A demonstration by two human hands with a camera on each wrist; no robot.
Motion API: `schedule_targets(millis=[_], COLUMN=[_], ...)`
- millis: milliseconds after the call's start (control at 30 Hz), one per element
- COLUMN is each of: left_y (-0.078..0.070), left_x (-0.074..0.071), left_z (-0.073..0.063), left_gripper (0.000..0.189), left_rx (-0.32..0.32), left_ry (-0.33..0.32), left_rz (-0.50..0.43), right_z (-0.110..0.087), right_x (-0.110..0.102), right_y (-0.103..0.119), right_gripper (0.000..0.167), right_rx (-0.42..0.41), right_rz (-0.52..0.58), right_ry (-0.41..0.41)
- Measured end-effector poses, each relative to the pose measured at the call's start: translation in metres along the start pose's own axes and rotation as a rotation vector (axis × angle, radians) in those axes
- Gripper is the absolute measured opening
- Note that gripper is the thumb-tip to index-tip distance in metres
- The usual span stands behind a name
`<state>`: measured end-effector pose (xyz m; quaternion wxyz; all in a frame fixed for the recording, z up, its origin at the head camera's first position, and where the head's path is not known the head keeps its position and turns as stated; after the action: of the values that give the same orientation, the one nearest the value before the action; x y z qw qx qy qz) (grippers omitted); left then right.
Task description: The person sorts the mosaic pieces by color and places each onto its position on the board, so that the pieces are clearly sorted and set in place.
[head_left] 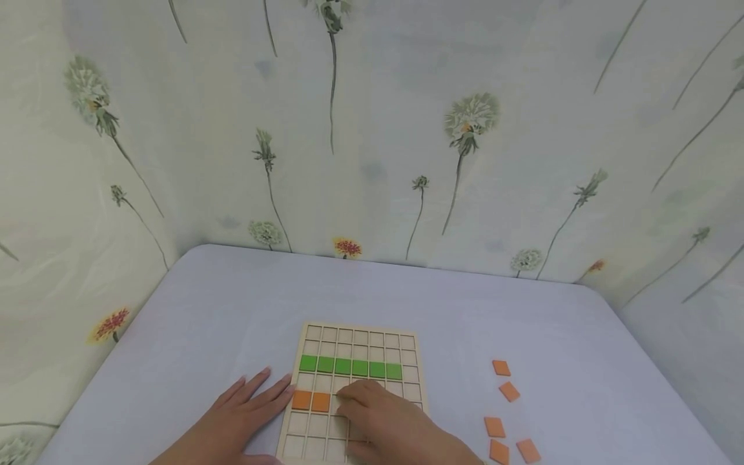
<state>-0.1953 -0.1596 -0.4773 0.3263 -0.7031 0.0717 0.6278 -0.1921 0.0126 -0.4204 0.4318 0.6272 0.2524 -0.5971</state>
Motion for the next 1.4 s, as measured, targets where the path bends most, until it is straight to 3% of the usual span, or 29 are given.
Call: schedule_targets(millis=[200,433,700,1033,1267,1400], left_y=[0.000,-0.002,-0.005,-0.006,-0.008,-0.007], left_x=[0.000,-0.002,-0.005,-0.005,-0.007,-0.006], left_z=[0.000,-0.002,-0.001,-0.002,-0.003,-0.003], left_gripper=[0.100,0.099,0.100,0.095,0.093,0.094], left_rx=[0.000,0.019,0.020,0.058,0.099,0.097], left_ry=[-0.001,-0.028,0.008,-0.071,-0.121,-0.116], left_rz=[-0.004,0.015,0.030,0.065,0.117,0.111], right_z=[-0.004,-0.015,-0.024,-0.034,-0.040,-0.045], right_x=[0.002,-0.001,0.001,-0.003,-0.011,-0.017], right_y=[0.000,0.001,-0.006,-0.017,-0.020,-0.023], right_gripper=[0.039,0.039,0.038,0.054,0.047,0.045], right_rx=[-0.003,-0.052,0.006,0.145,0.120,0.133], right_rz=[0.027,0.036,0.095,0.149,0.132,0.141], right_ry=[0.038,-0.003,0.022,0.042,-0.018,-0.057])
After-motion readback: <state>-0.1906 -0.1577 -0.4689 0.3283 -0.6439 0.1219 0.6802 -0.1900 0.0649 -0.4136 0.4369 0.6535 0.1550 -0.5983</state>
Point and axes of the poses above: each hand's wrist, its own z-axis towards the middle knuckle, its own x-axis out of the palm, y = z × x, the point moved 10 cm from there along z, towards the middle knuckle, and after that the axes turned 4 degrees about z, right-handed, at the moved point
